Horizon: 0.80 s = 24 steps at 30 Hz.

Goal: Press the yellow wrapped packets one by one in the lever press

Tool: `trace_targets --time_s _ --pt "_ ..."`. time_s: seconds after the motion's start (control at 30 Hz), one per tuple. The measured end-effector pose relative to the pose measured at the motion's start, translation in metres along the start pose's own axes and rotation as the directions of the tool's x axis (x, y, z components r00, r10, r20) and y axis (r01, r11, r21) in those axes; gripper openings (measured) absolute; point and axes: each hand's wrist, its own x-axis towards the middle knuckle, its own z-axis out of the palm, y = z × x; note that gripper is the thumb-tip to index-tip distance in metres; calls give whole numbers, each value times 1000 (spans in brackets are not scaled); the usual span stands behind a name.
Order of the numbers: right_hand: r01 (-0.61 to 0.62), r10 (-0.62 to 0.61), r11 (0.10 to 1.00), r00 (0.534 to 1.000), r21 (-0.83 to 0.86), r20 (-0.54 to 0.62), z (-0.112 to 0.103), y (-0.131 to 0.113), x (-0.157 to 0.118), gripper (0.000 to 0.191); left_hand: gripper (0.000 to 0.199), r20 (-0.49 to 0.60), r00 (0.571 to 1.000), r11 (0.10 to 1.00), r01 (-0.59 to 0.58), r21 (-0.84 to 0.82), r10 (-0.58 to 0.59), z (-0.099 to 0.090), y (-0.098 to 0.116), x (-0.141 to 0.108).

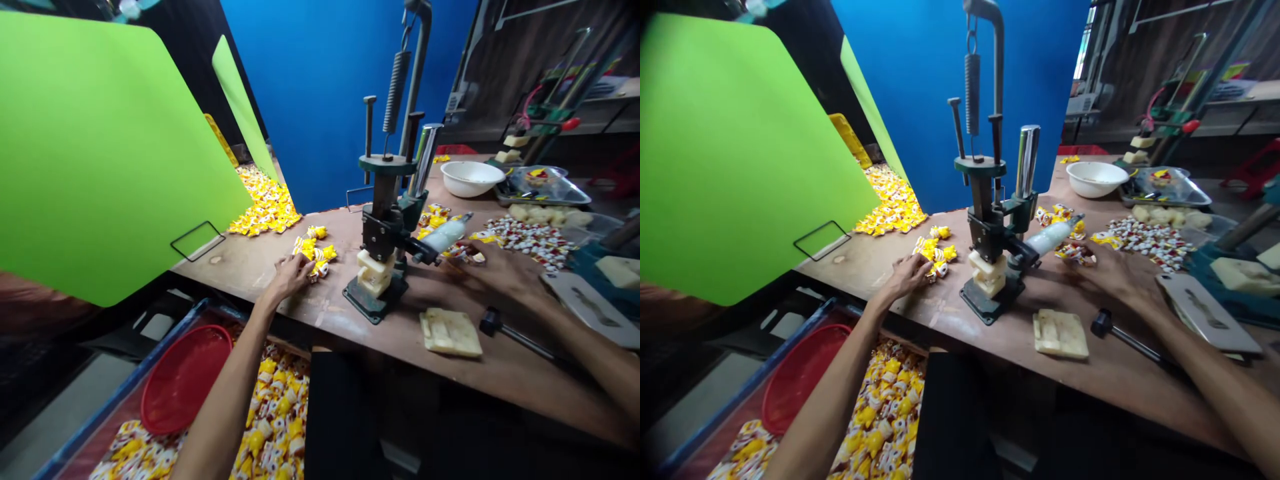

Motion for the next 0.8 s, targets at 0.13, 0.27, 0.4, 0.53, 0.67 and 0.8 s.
trace_targets --time_s 0.13,0.27,0.4,0.53,0.67,0.8 --pt "-23 -1 960 996 278 86 -21 -13 -25 37 20 -143 989 999 39 -19 -41 -6 0 3" --pt "-129 30 835 981 535 189 -25 -30 -59 44 29 -451 883 982 50 -185 -130 -3 31 -25" --pt "-122 -200 634 928 764 315 -7 -55 -92 59 41 -208 970 762 -40 -646 -126 21 110 -86" --pt "43 -328 589 925 807 190 10 -82 -118 59 71 350 936 173 353 -920 -44 41 180 -137" --pt "358 -447 710 895 607 -6 15 -93 -137 67 72 375 925 -70 371 -926 -54 37 198 -152" --pt "744 -750 589 649 317 -127 16 -97 -148 80 56 341 934 58 348 -936 -107 26 196 -160"
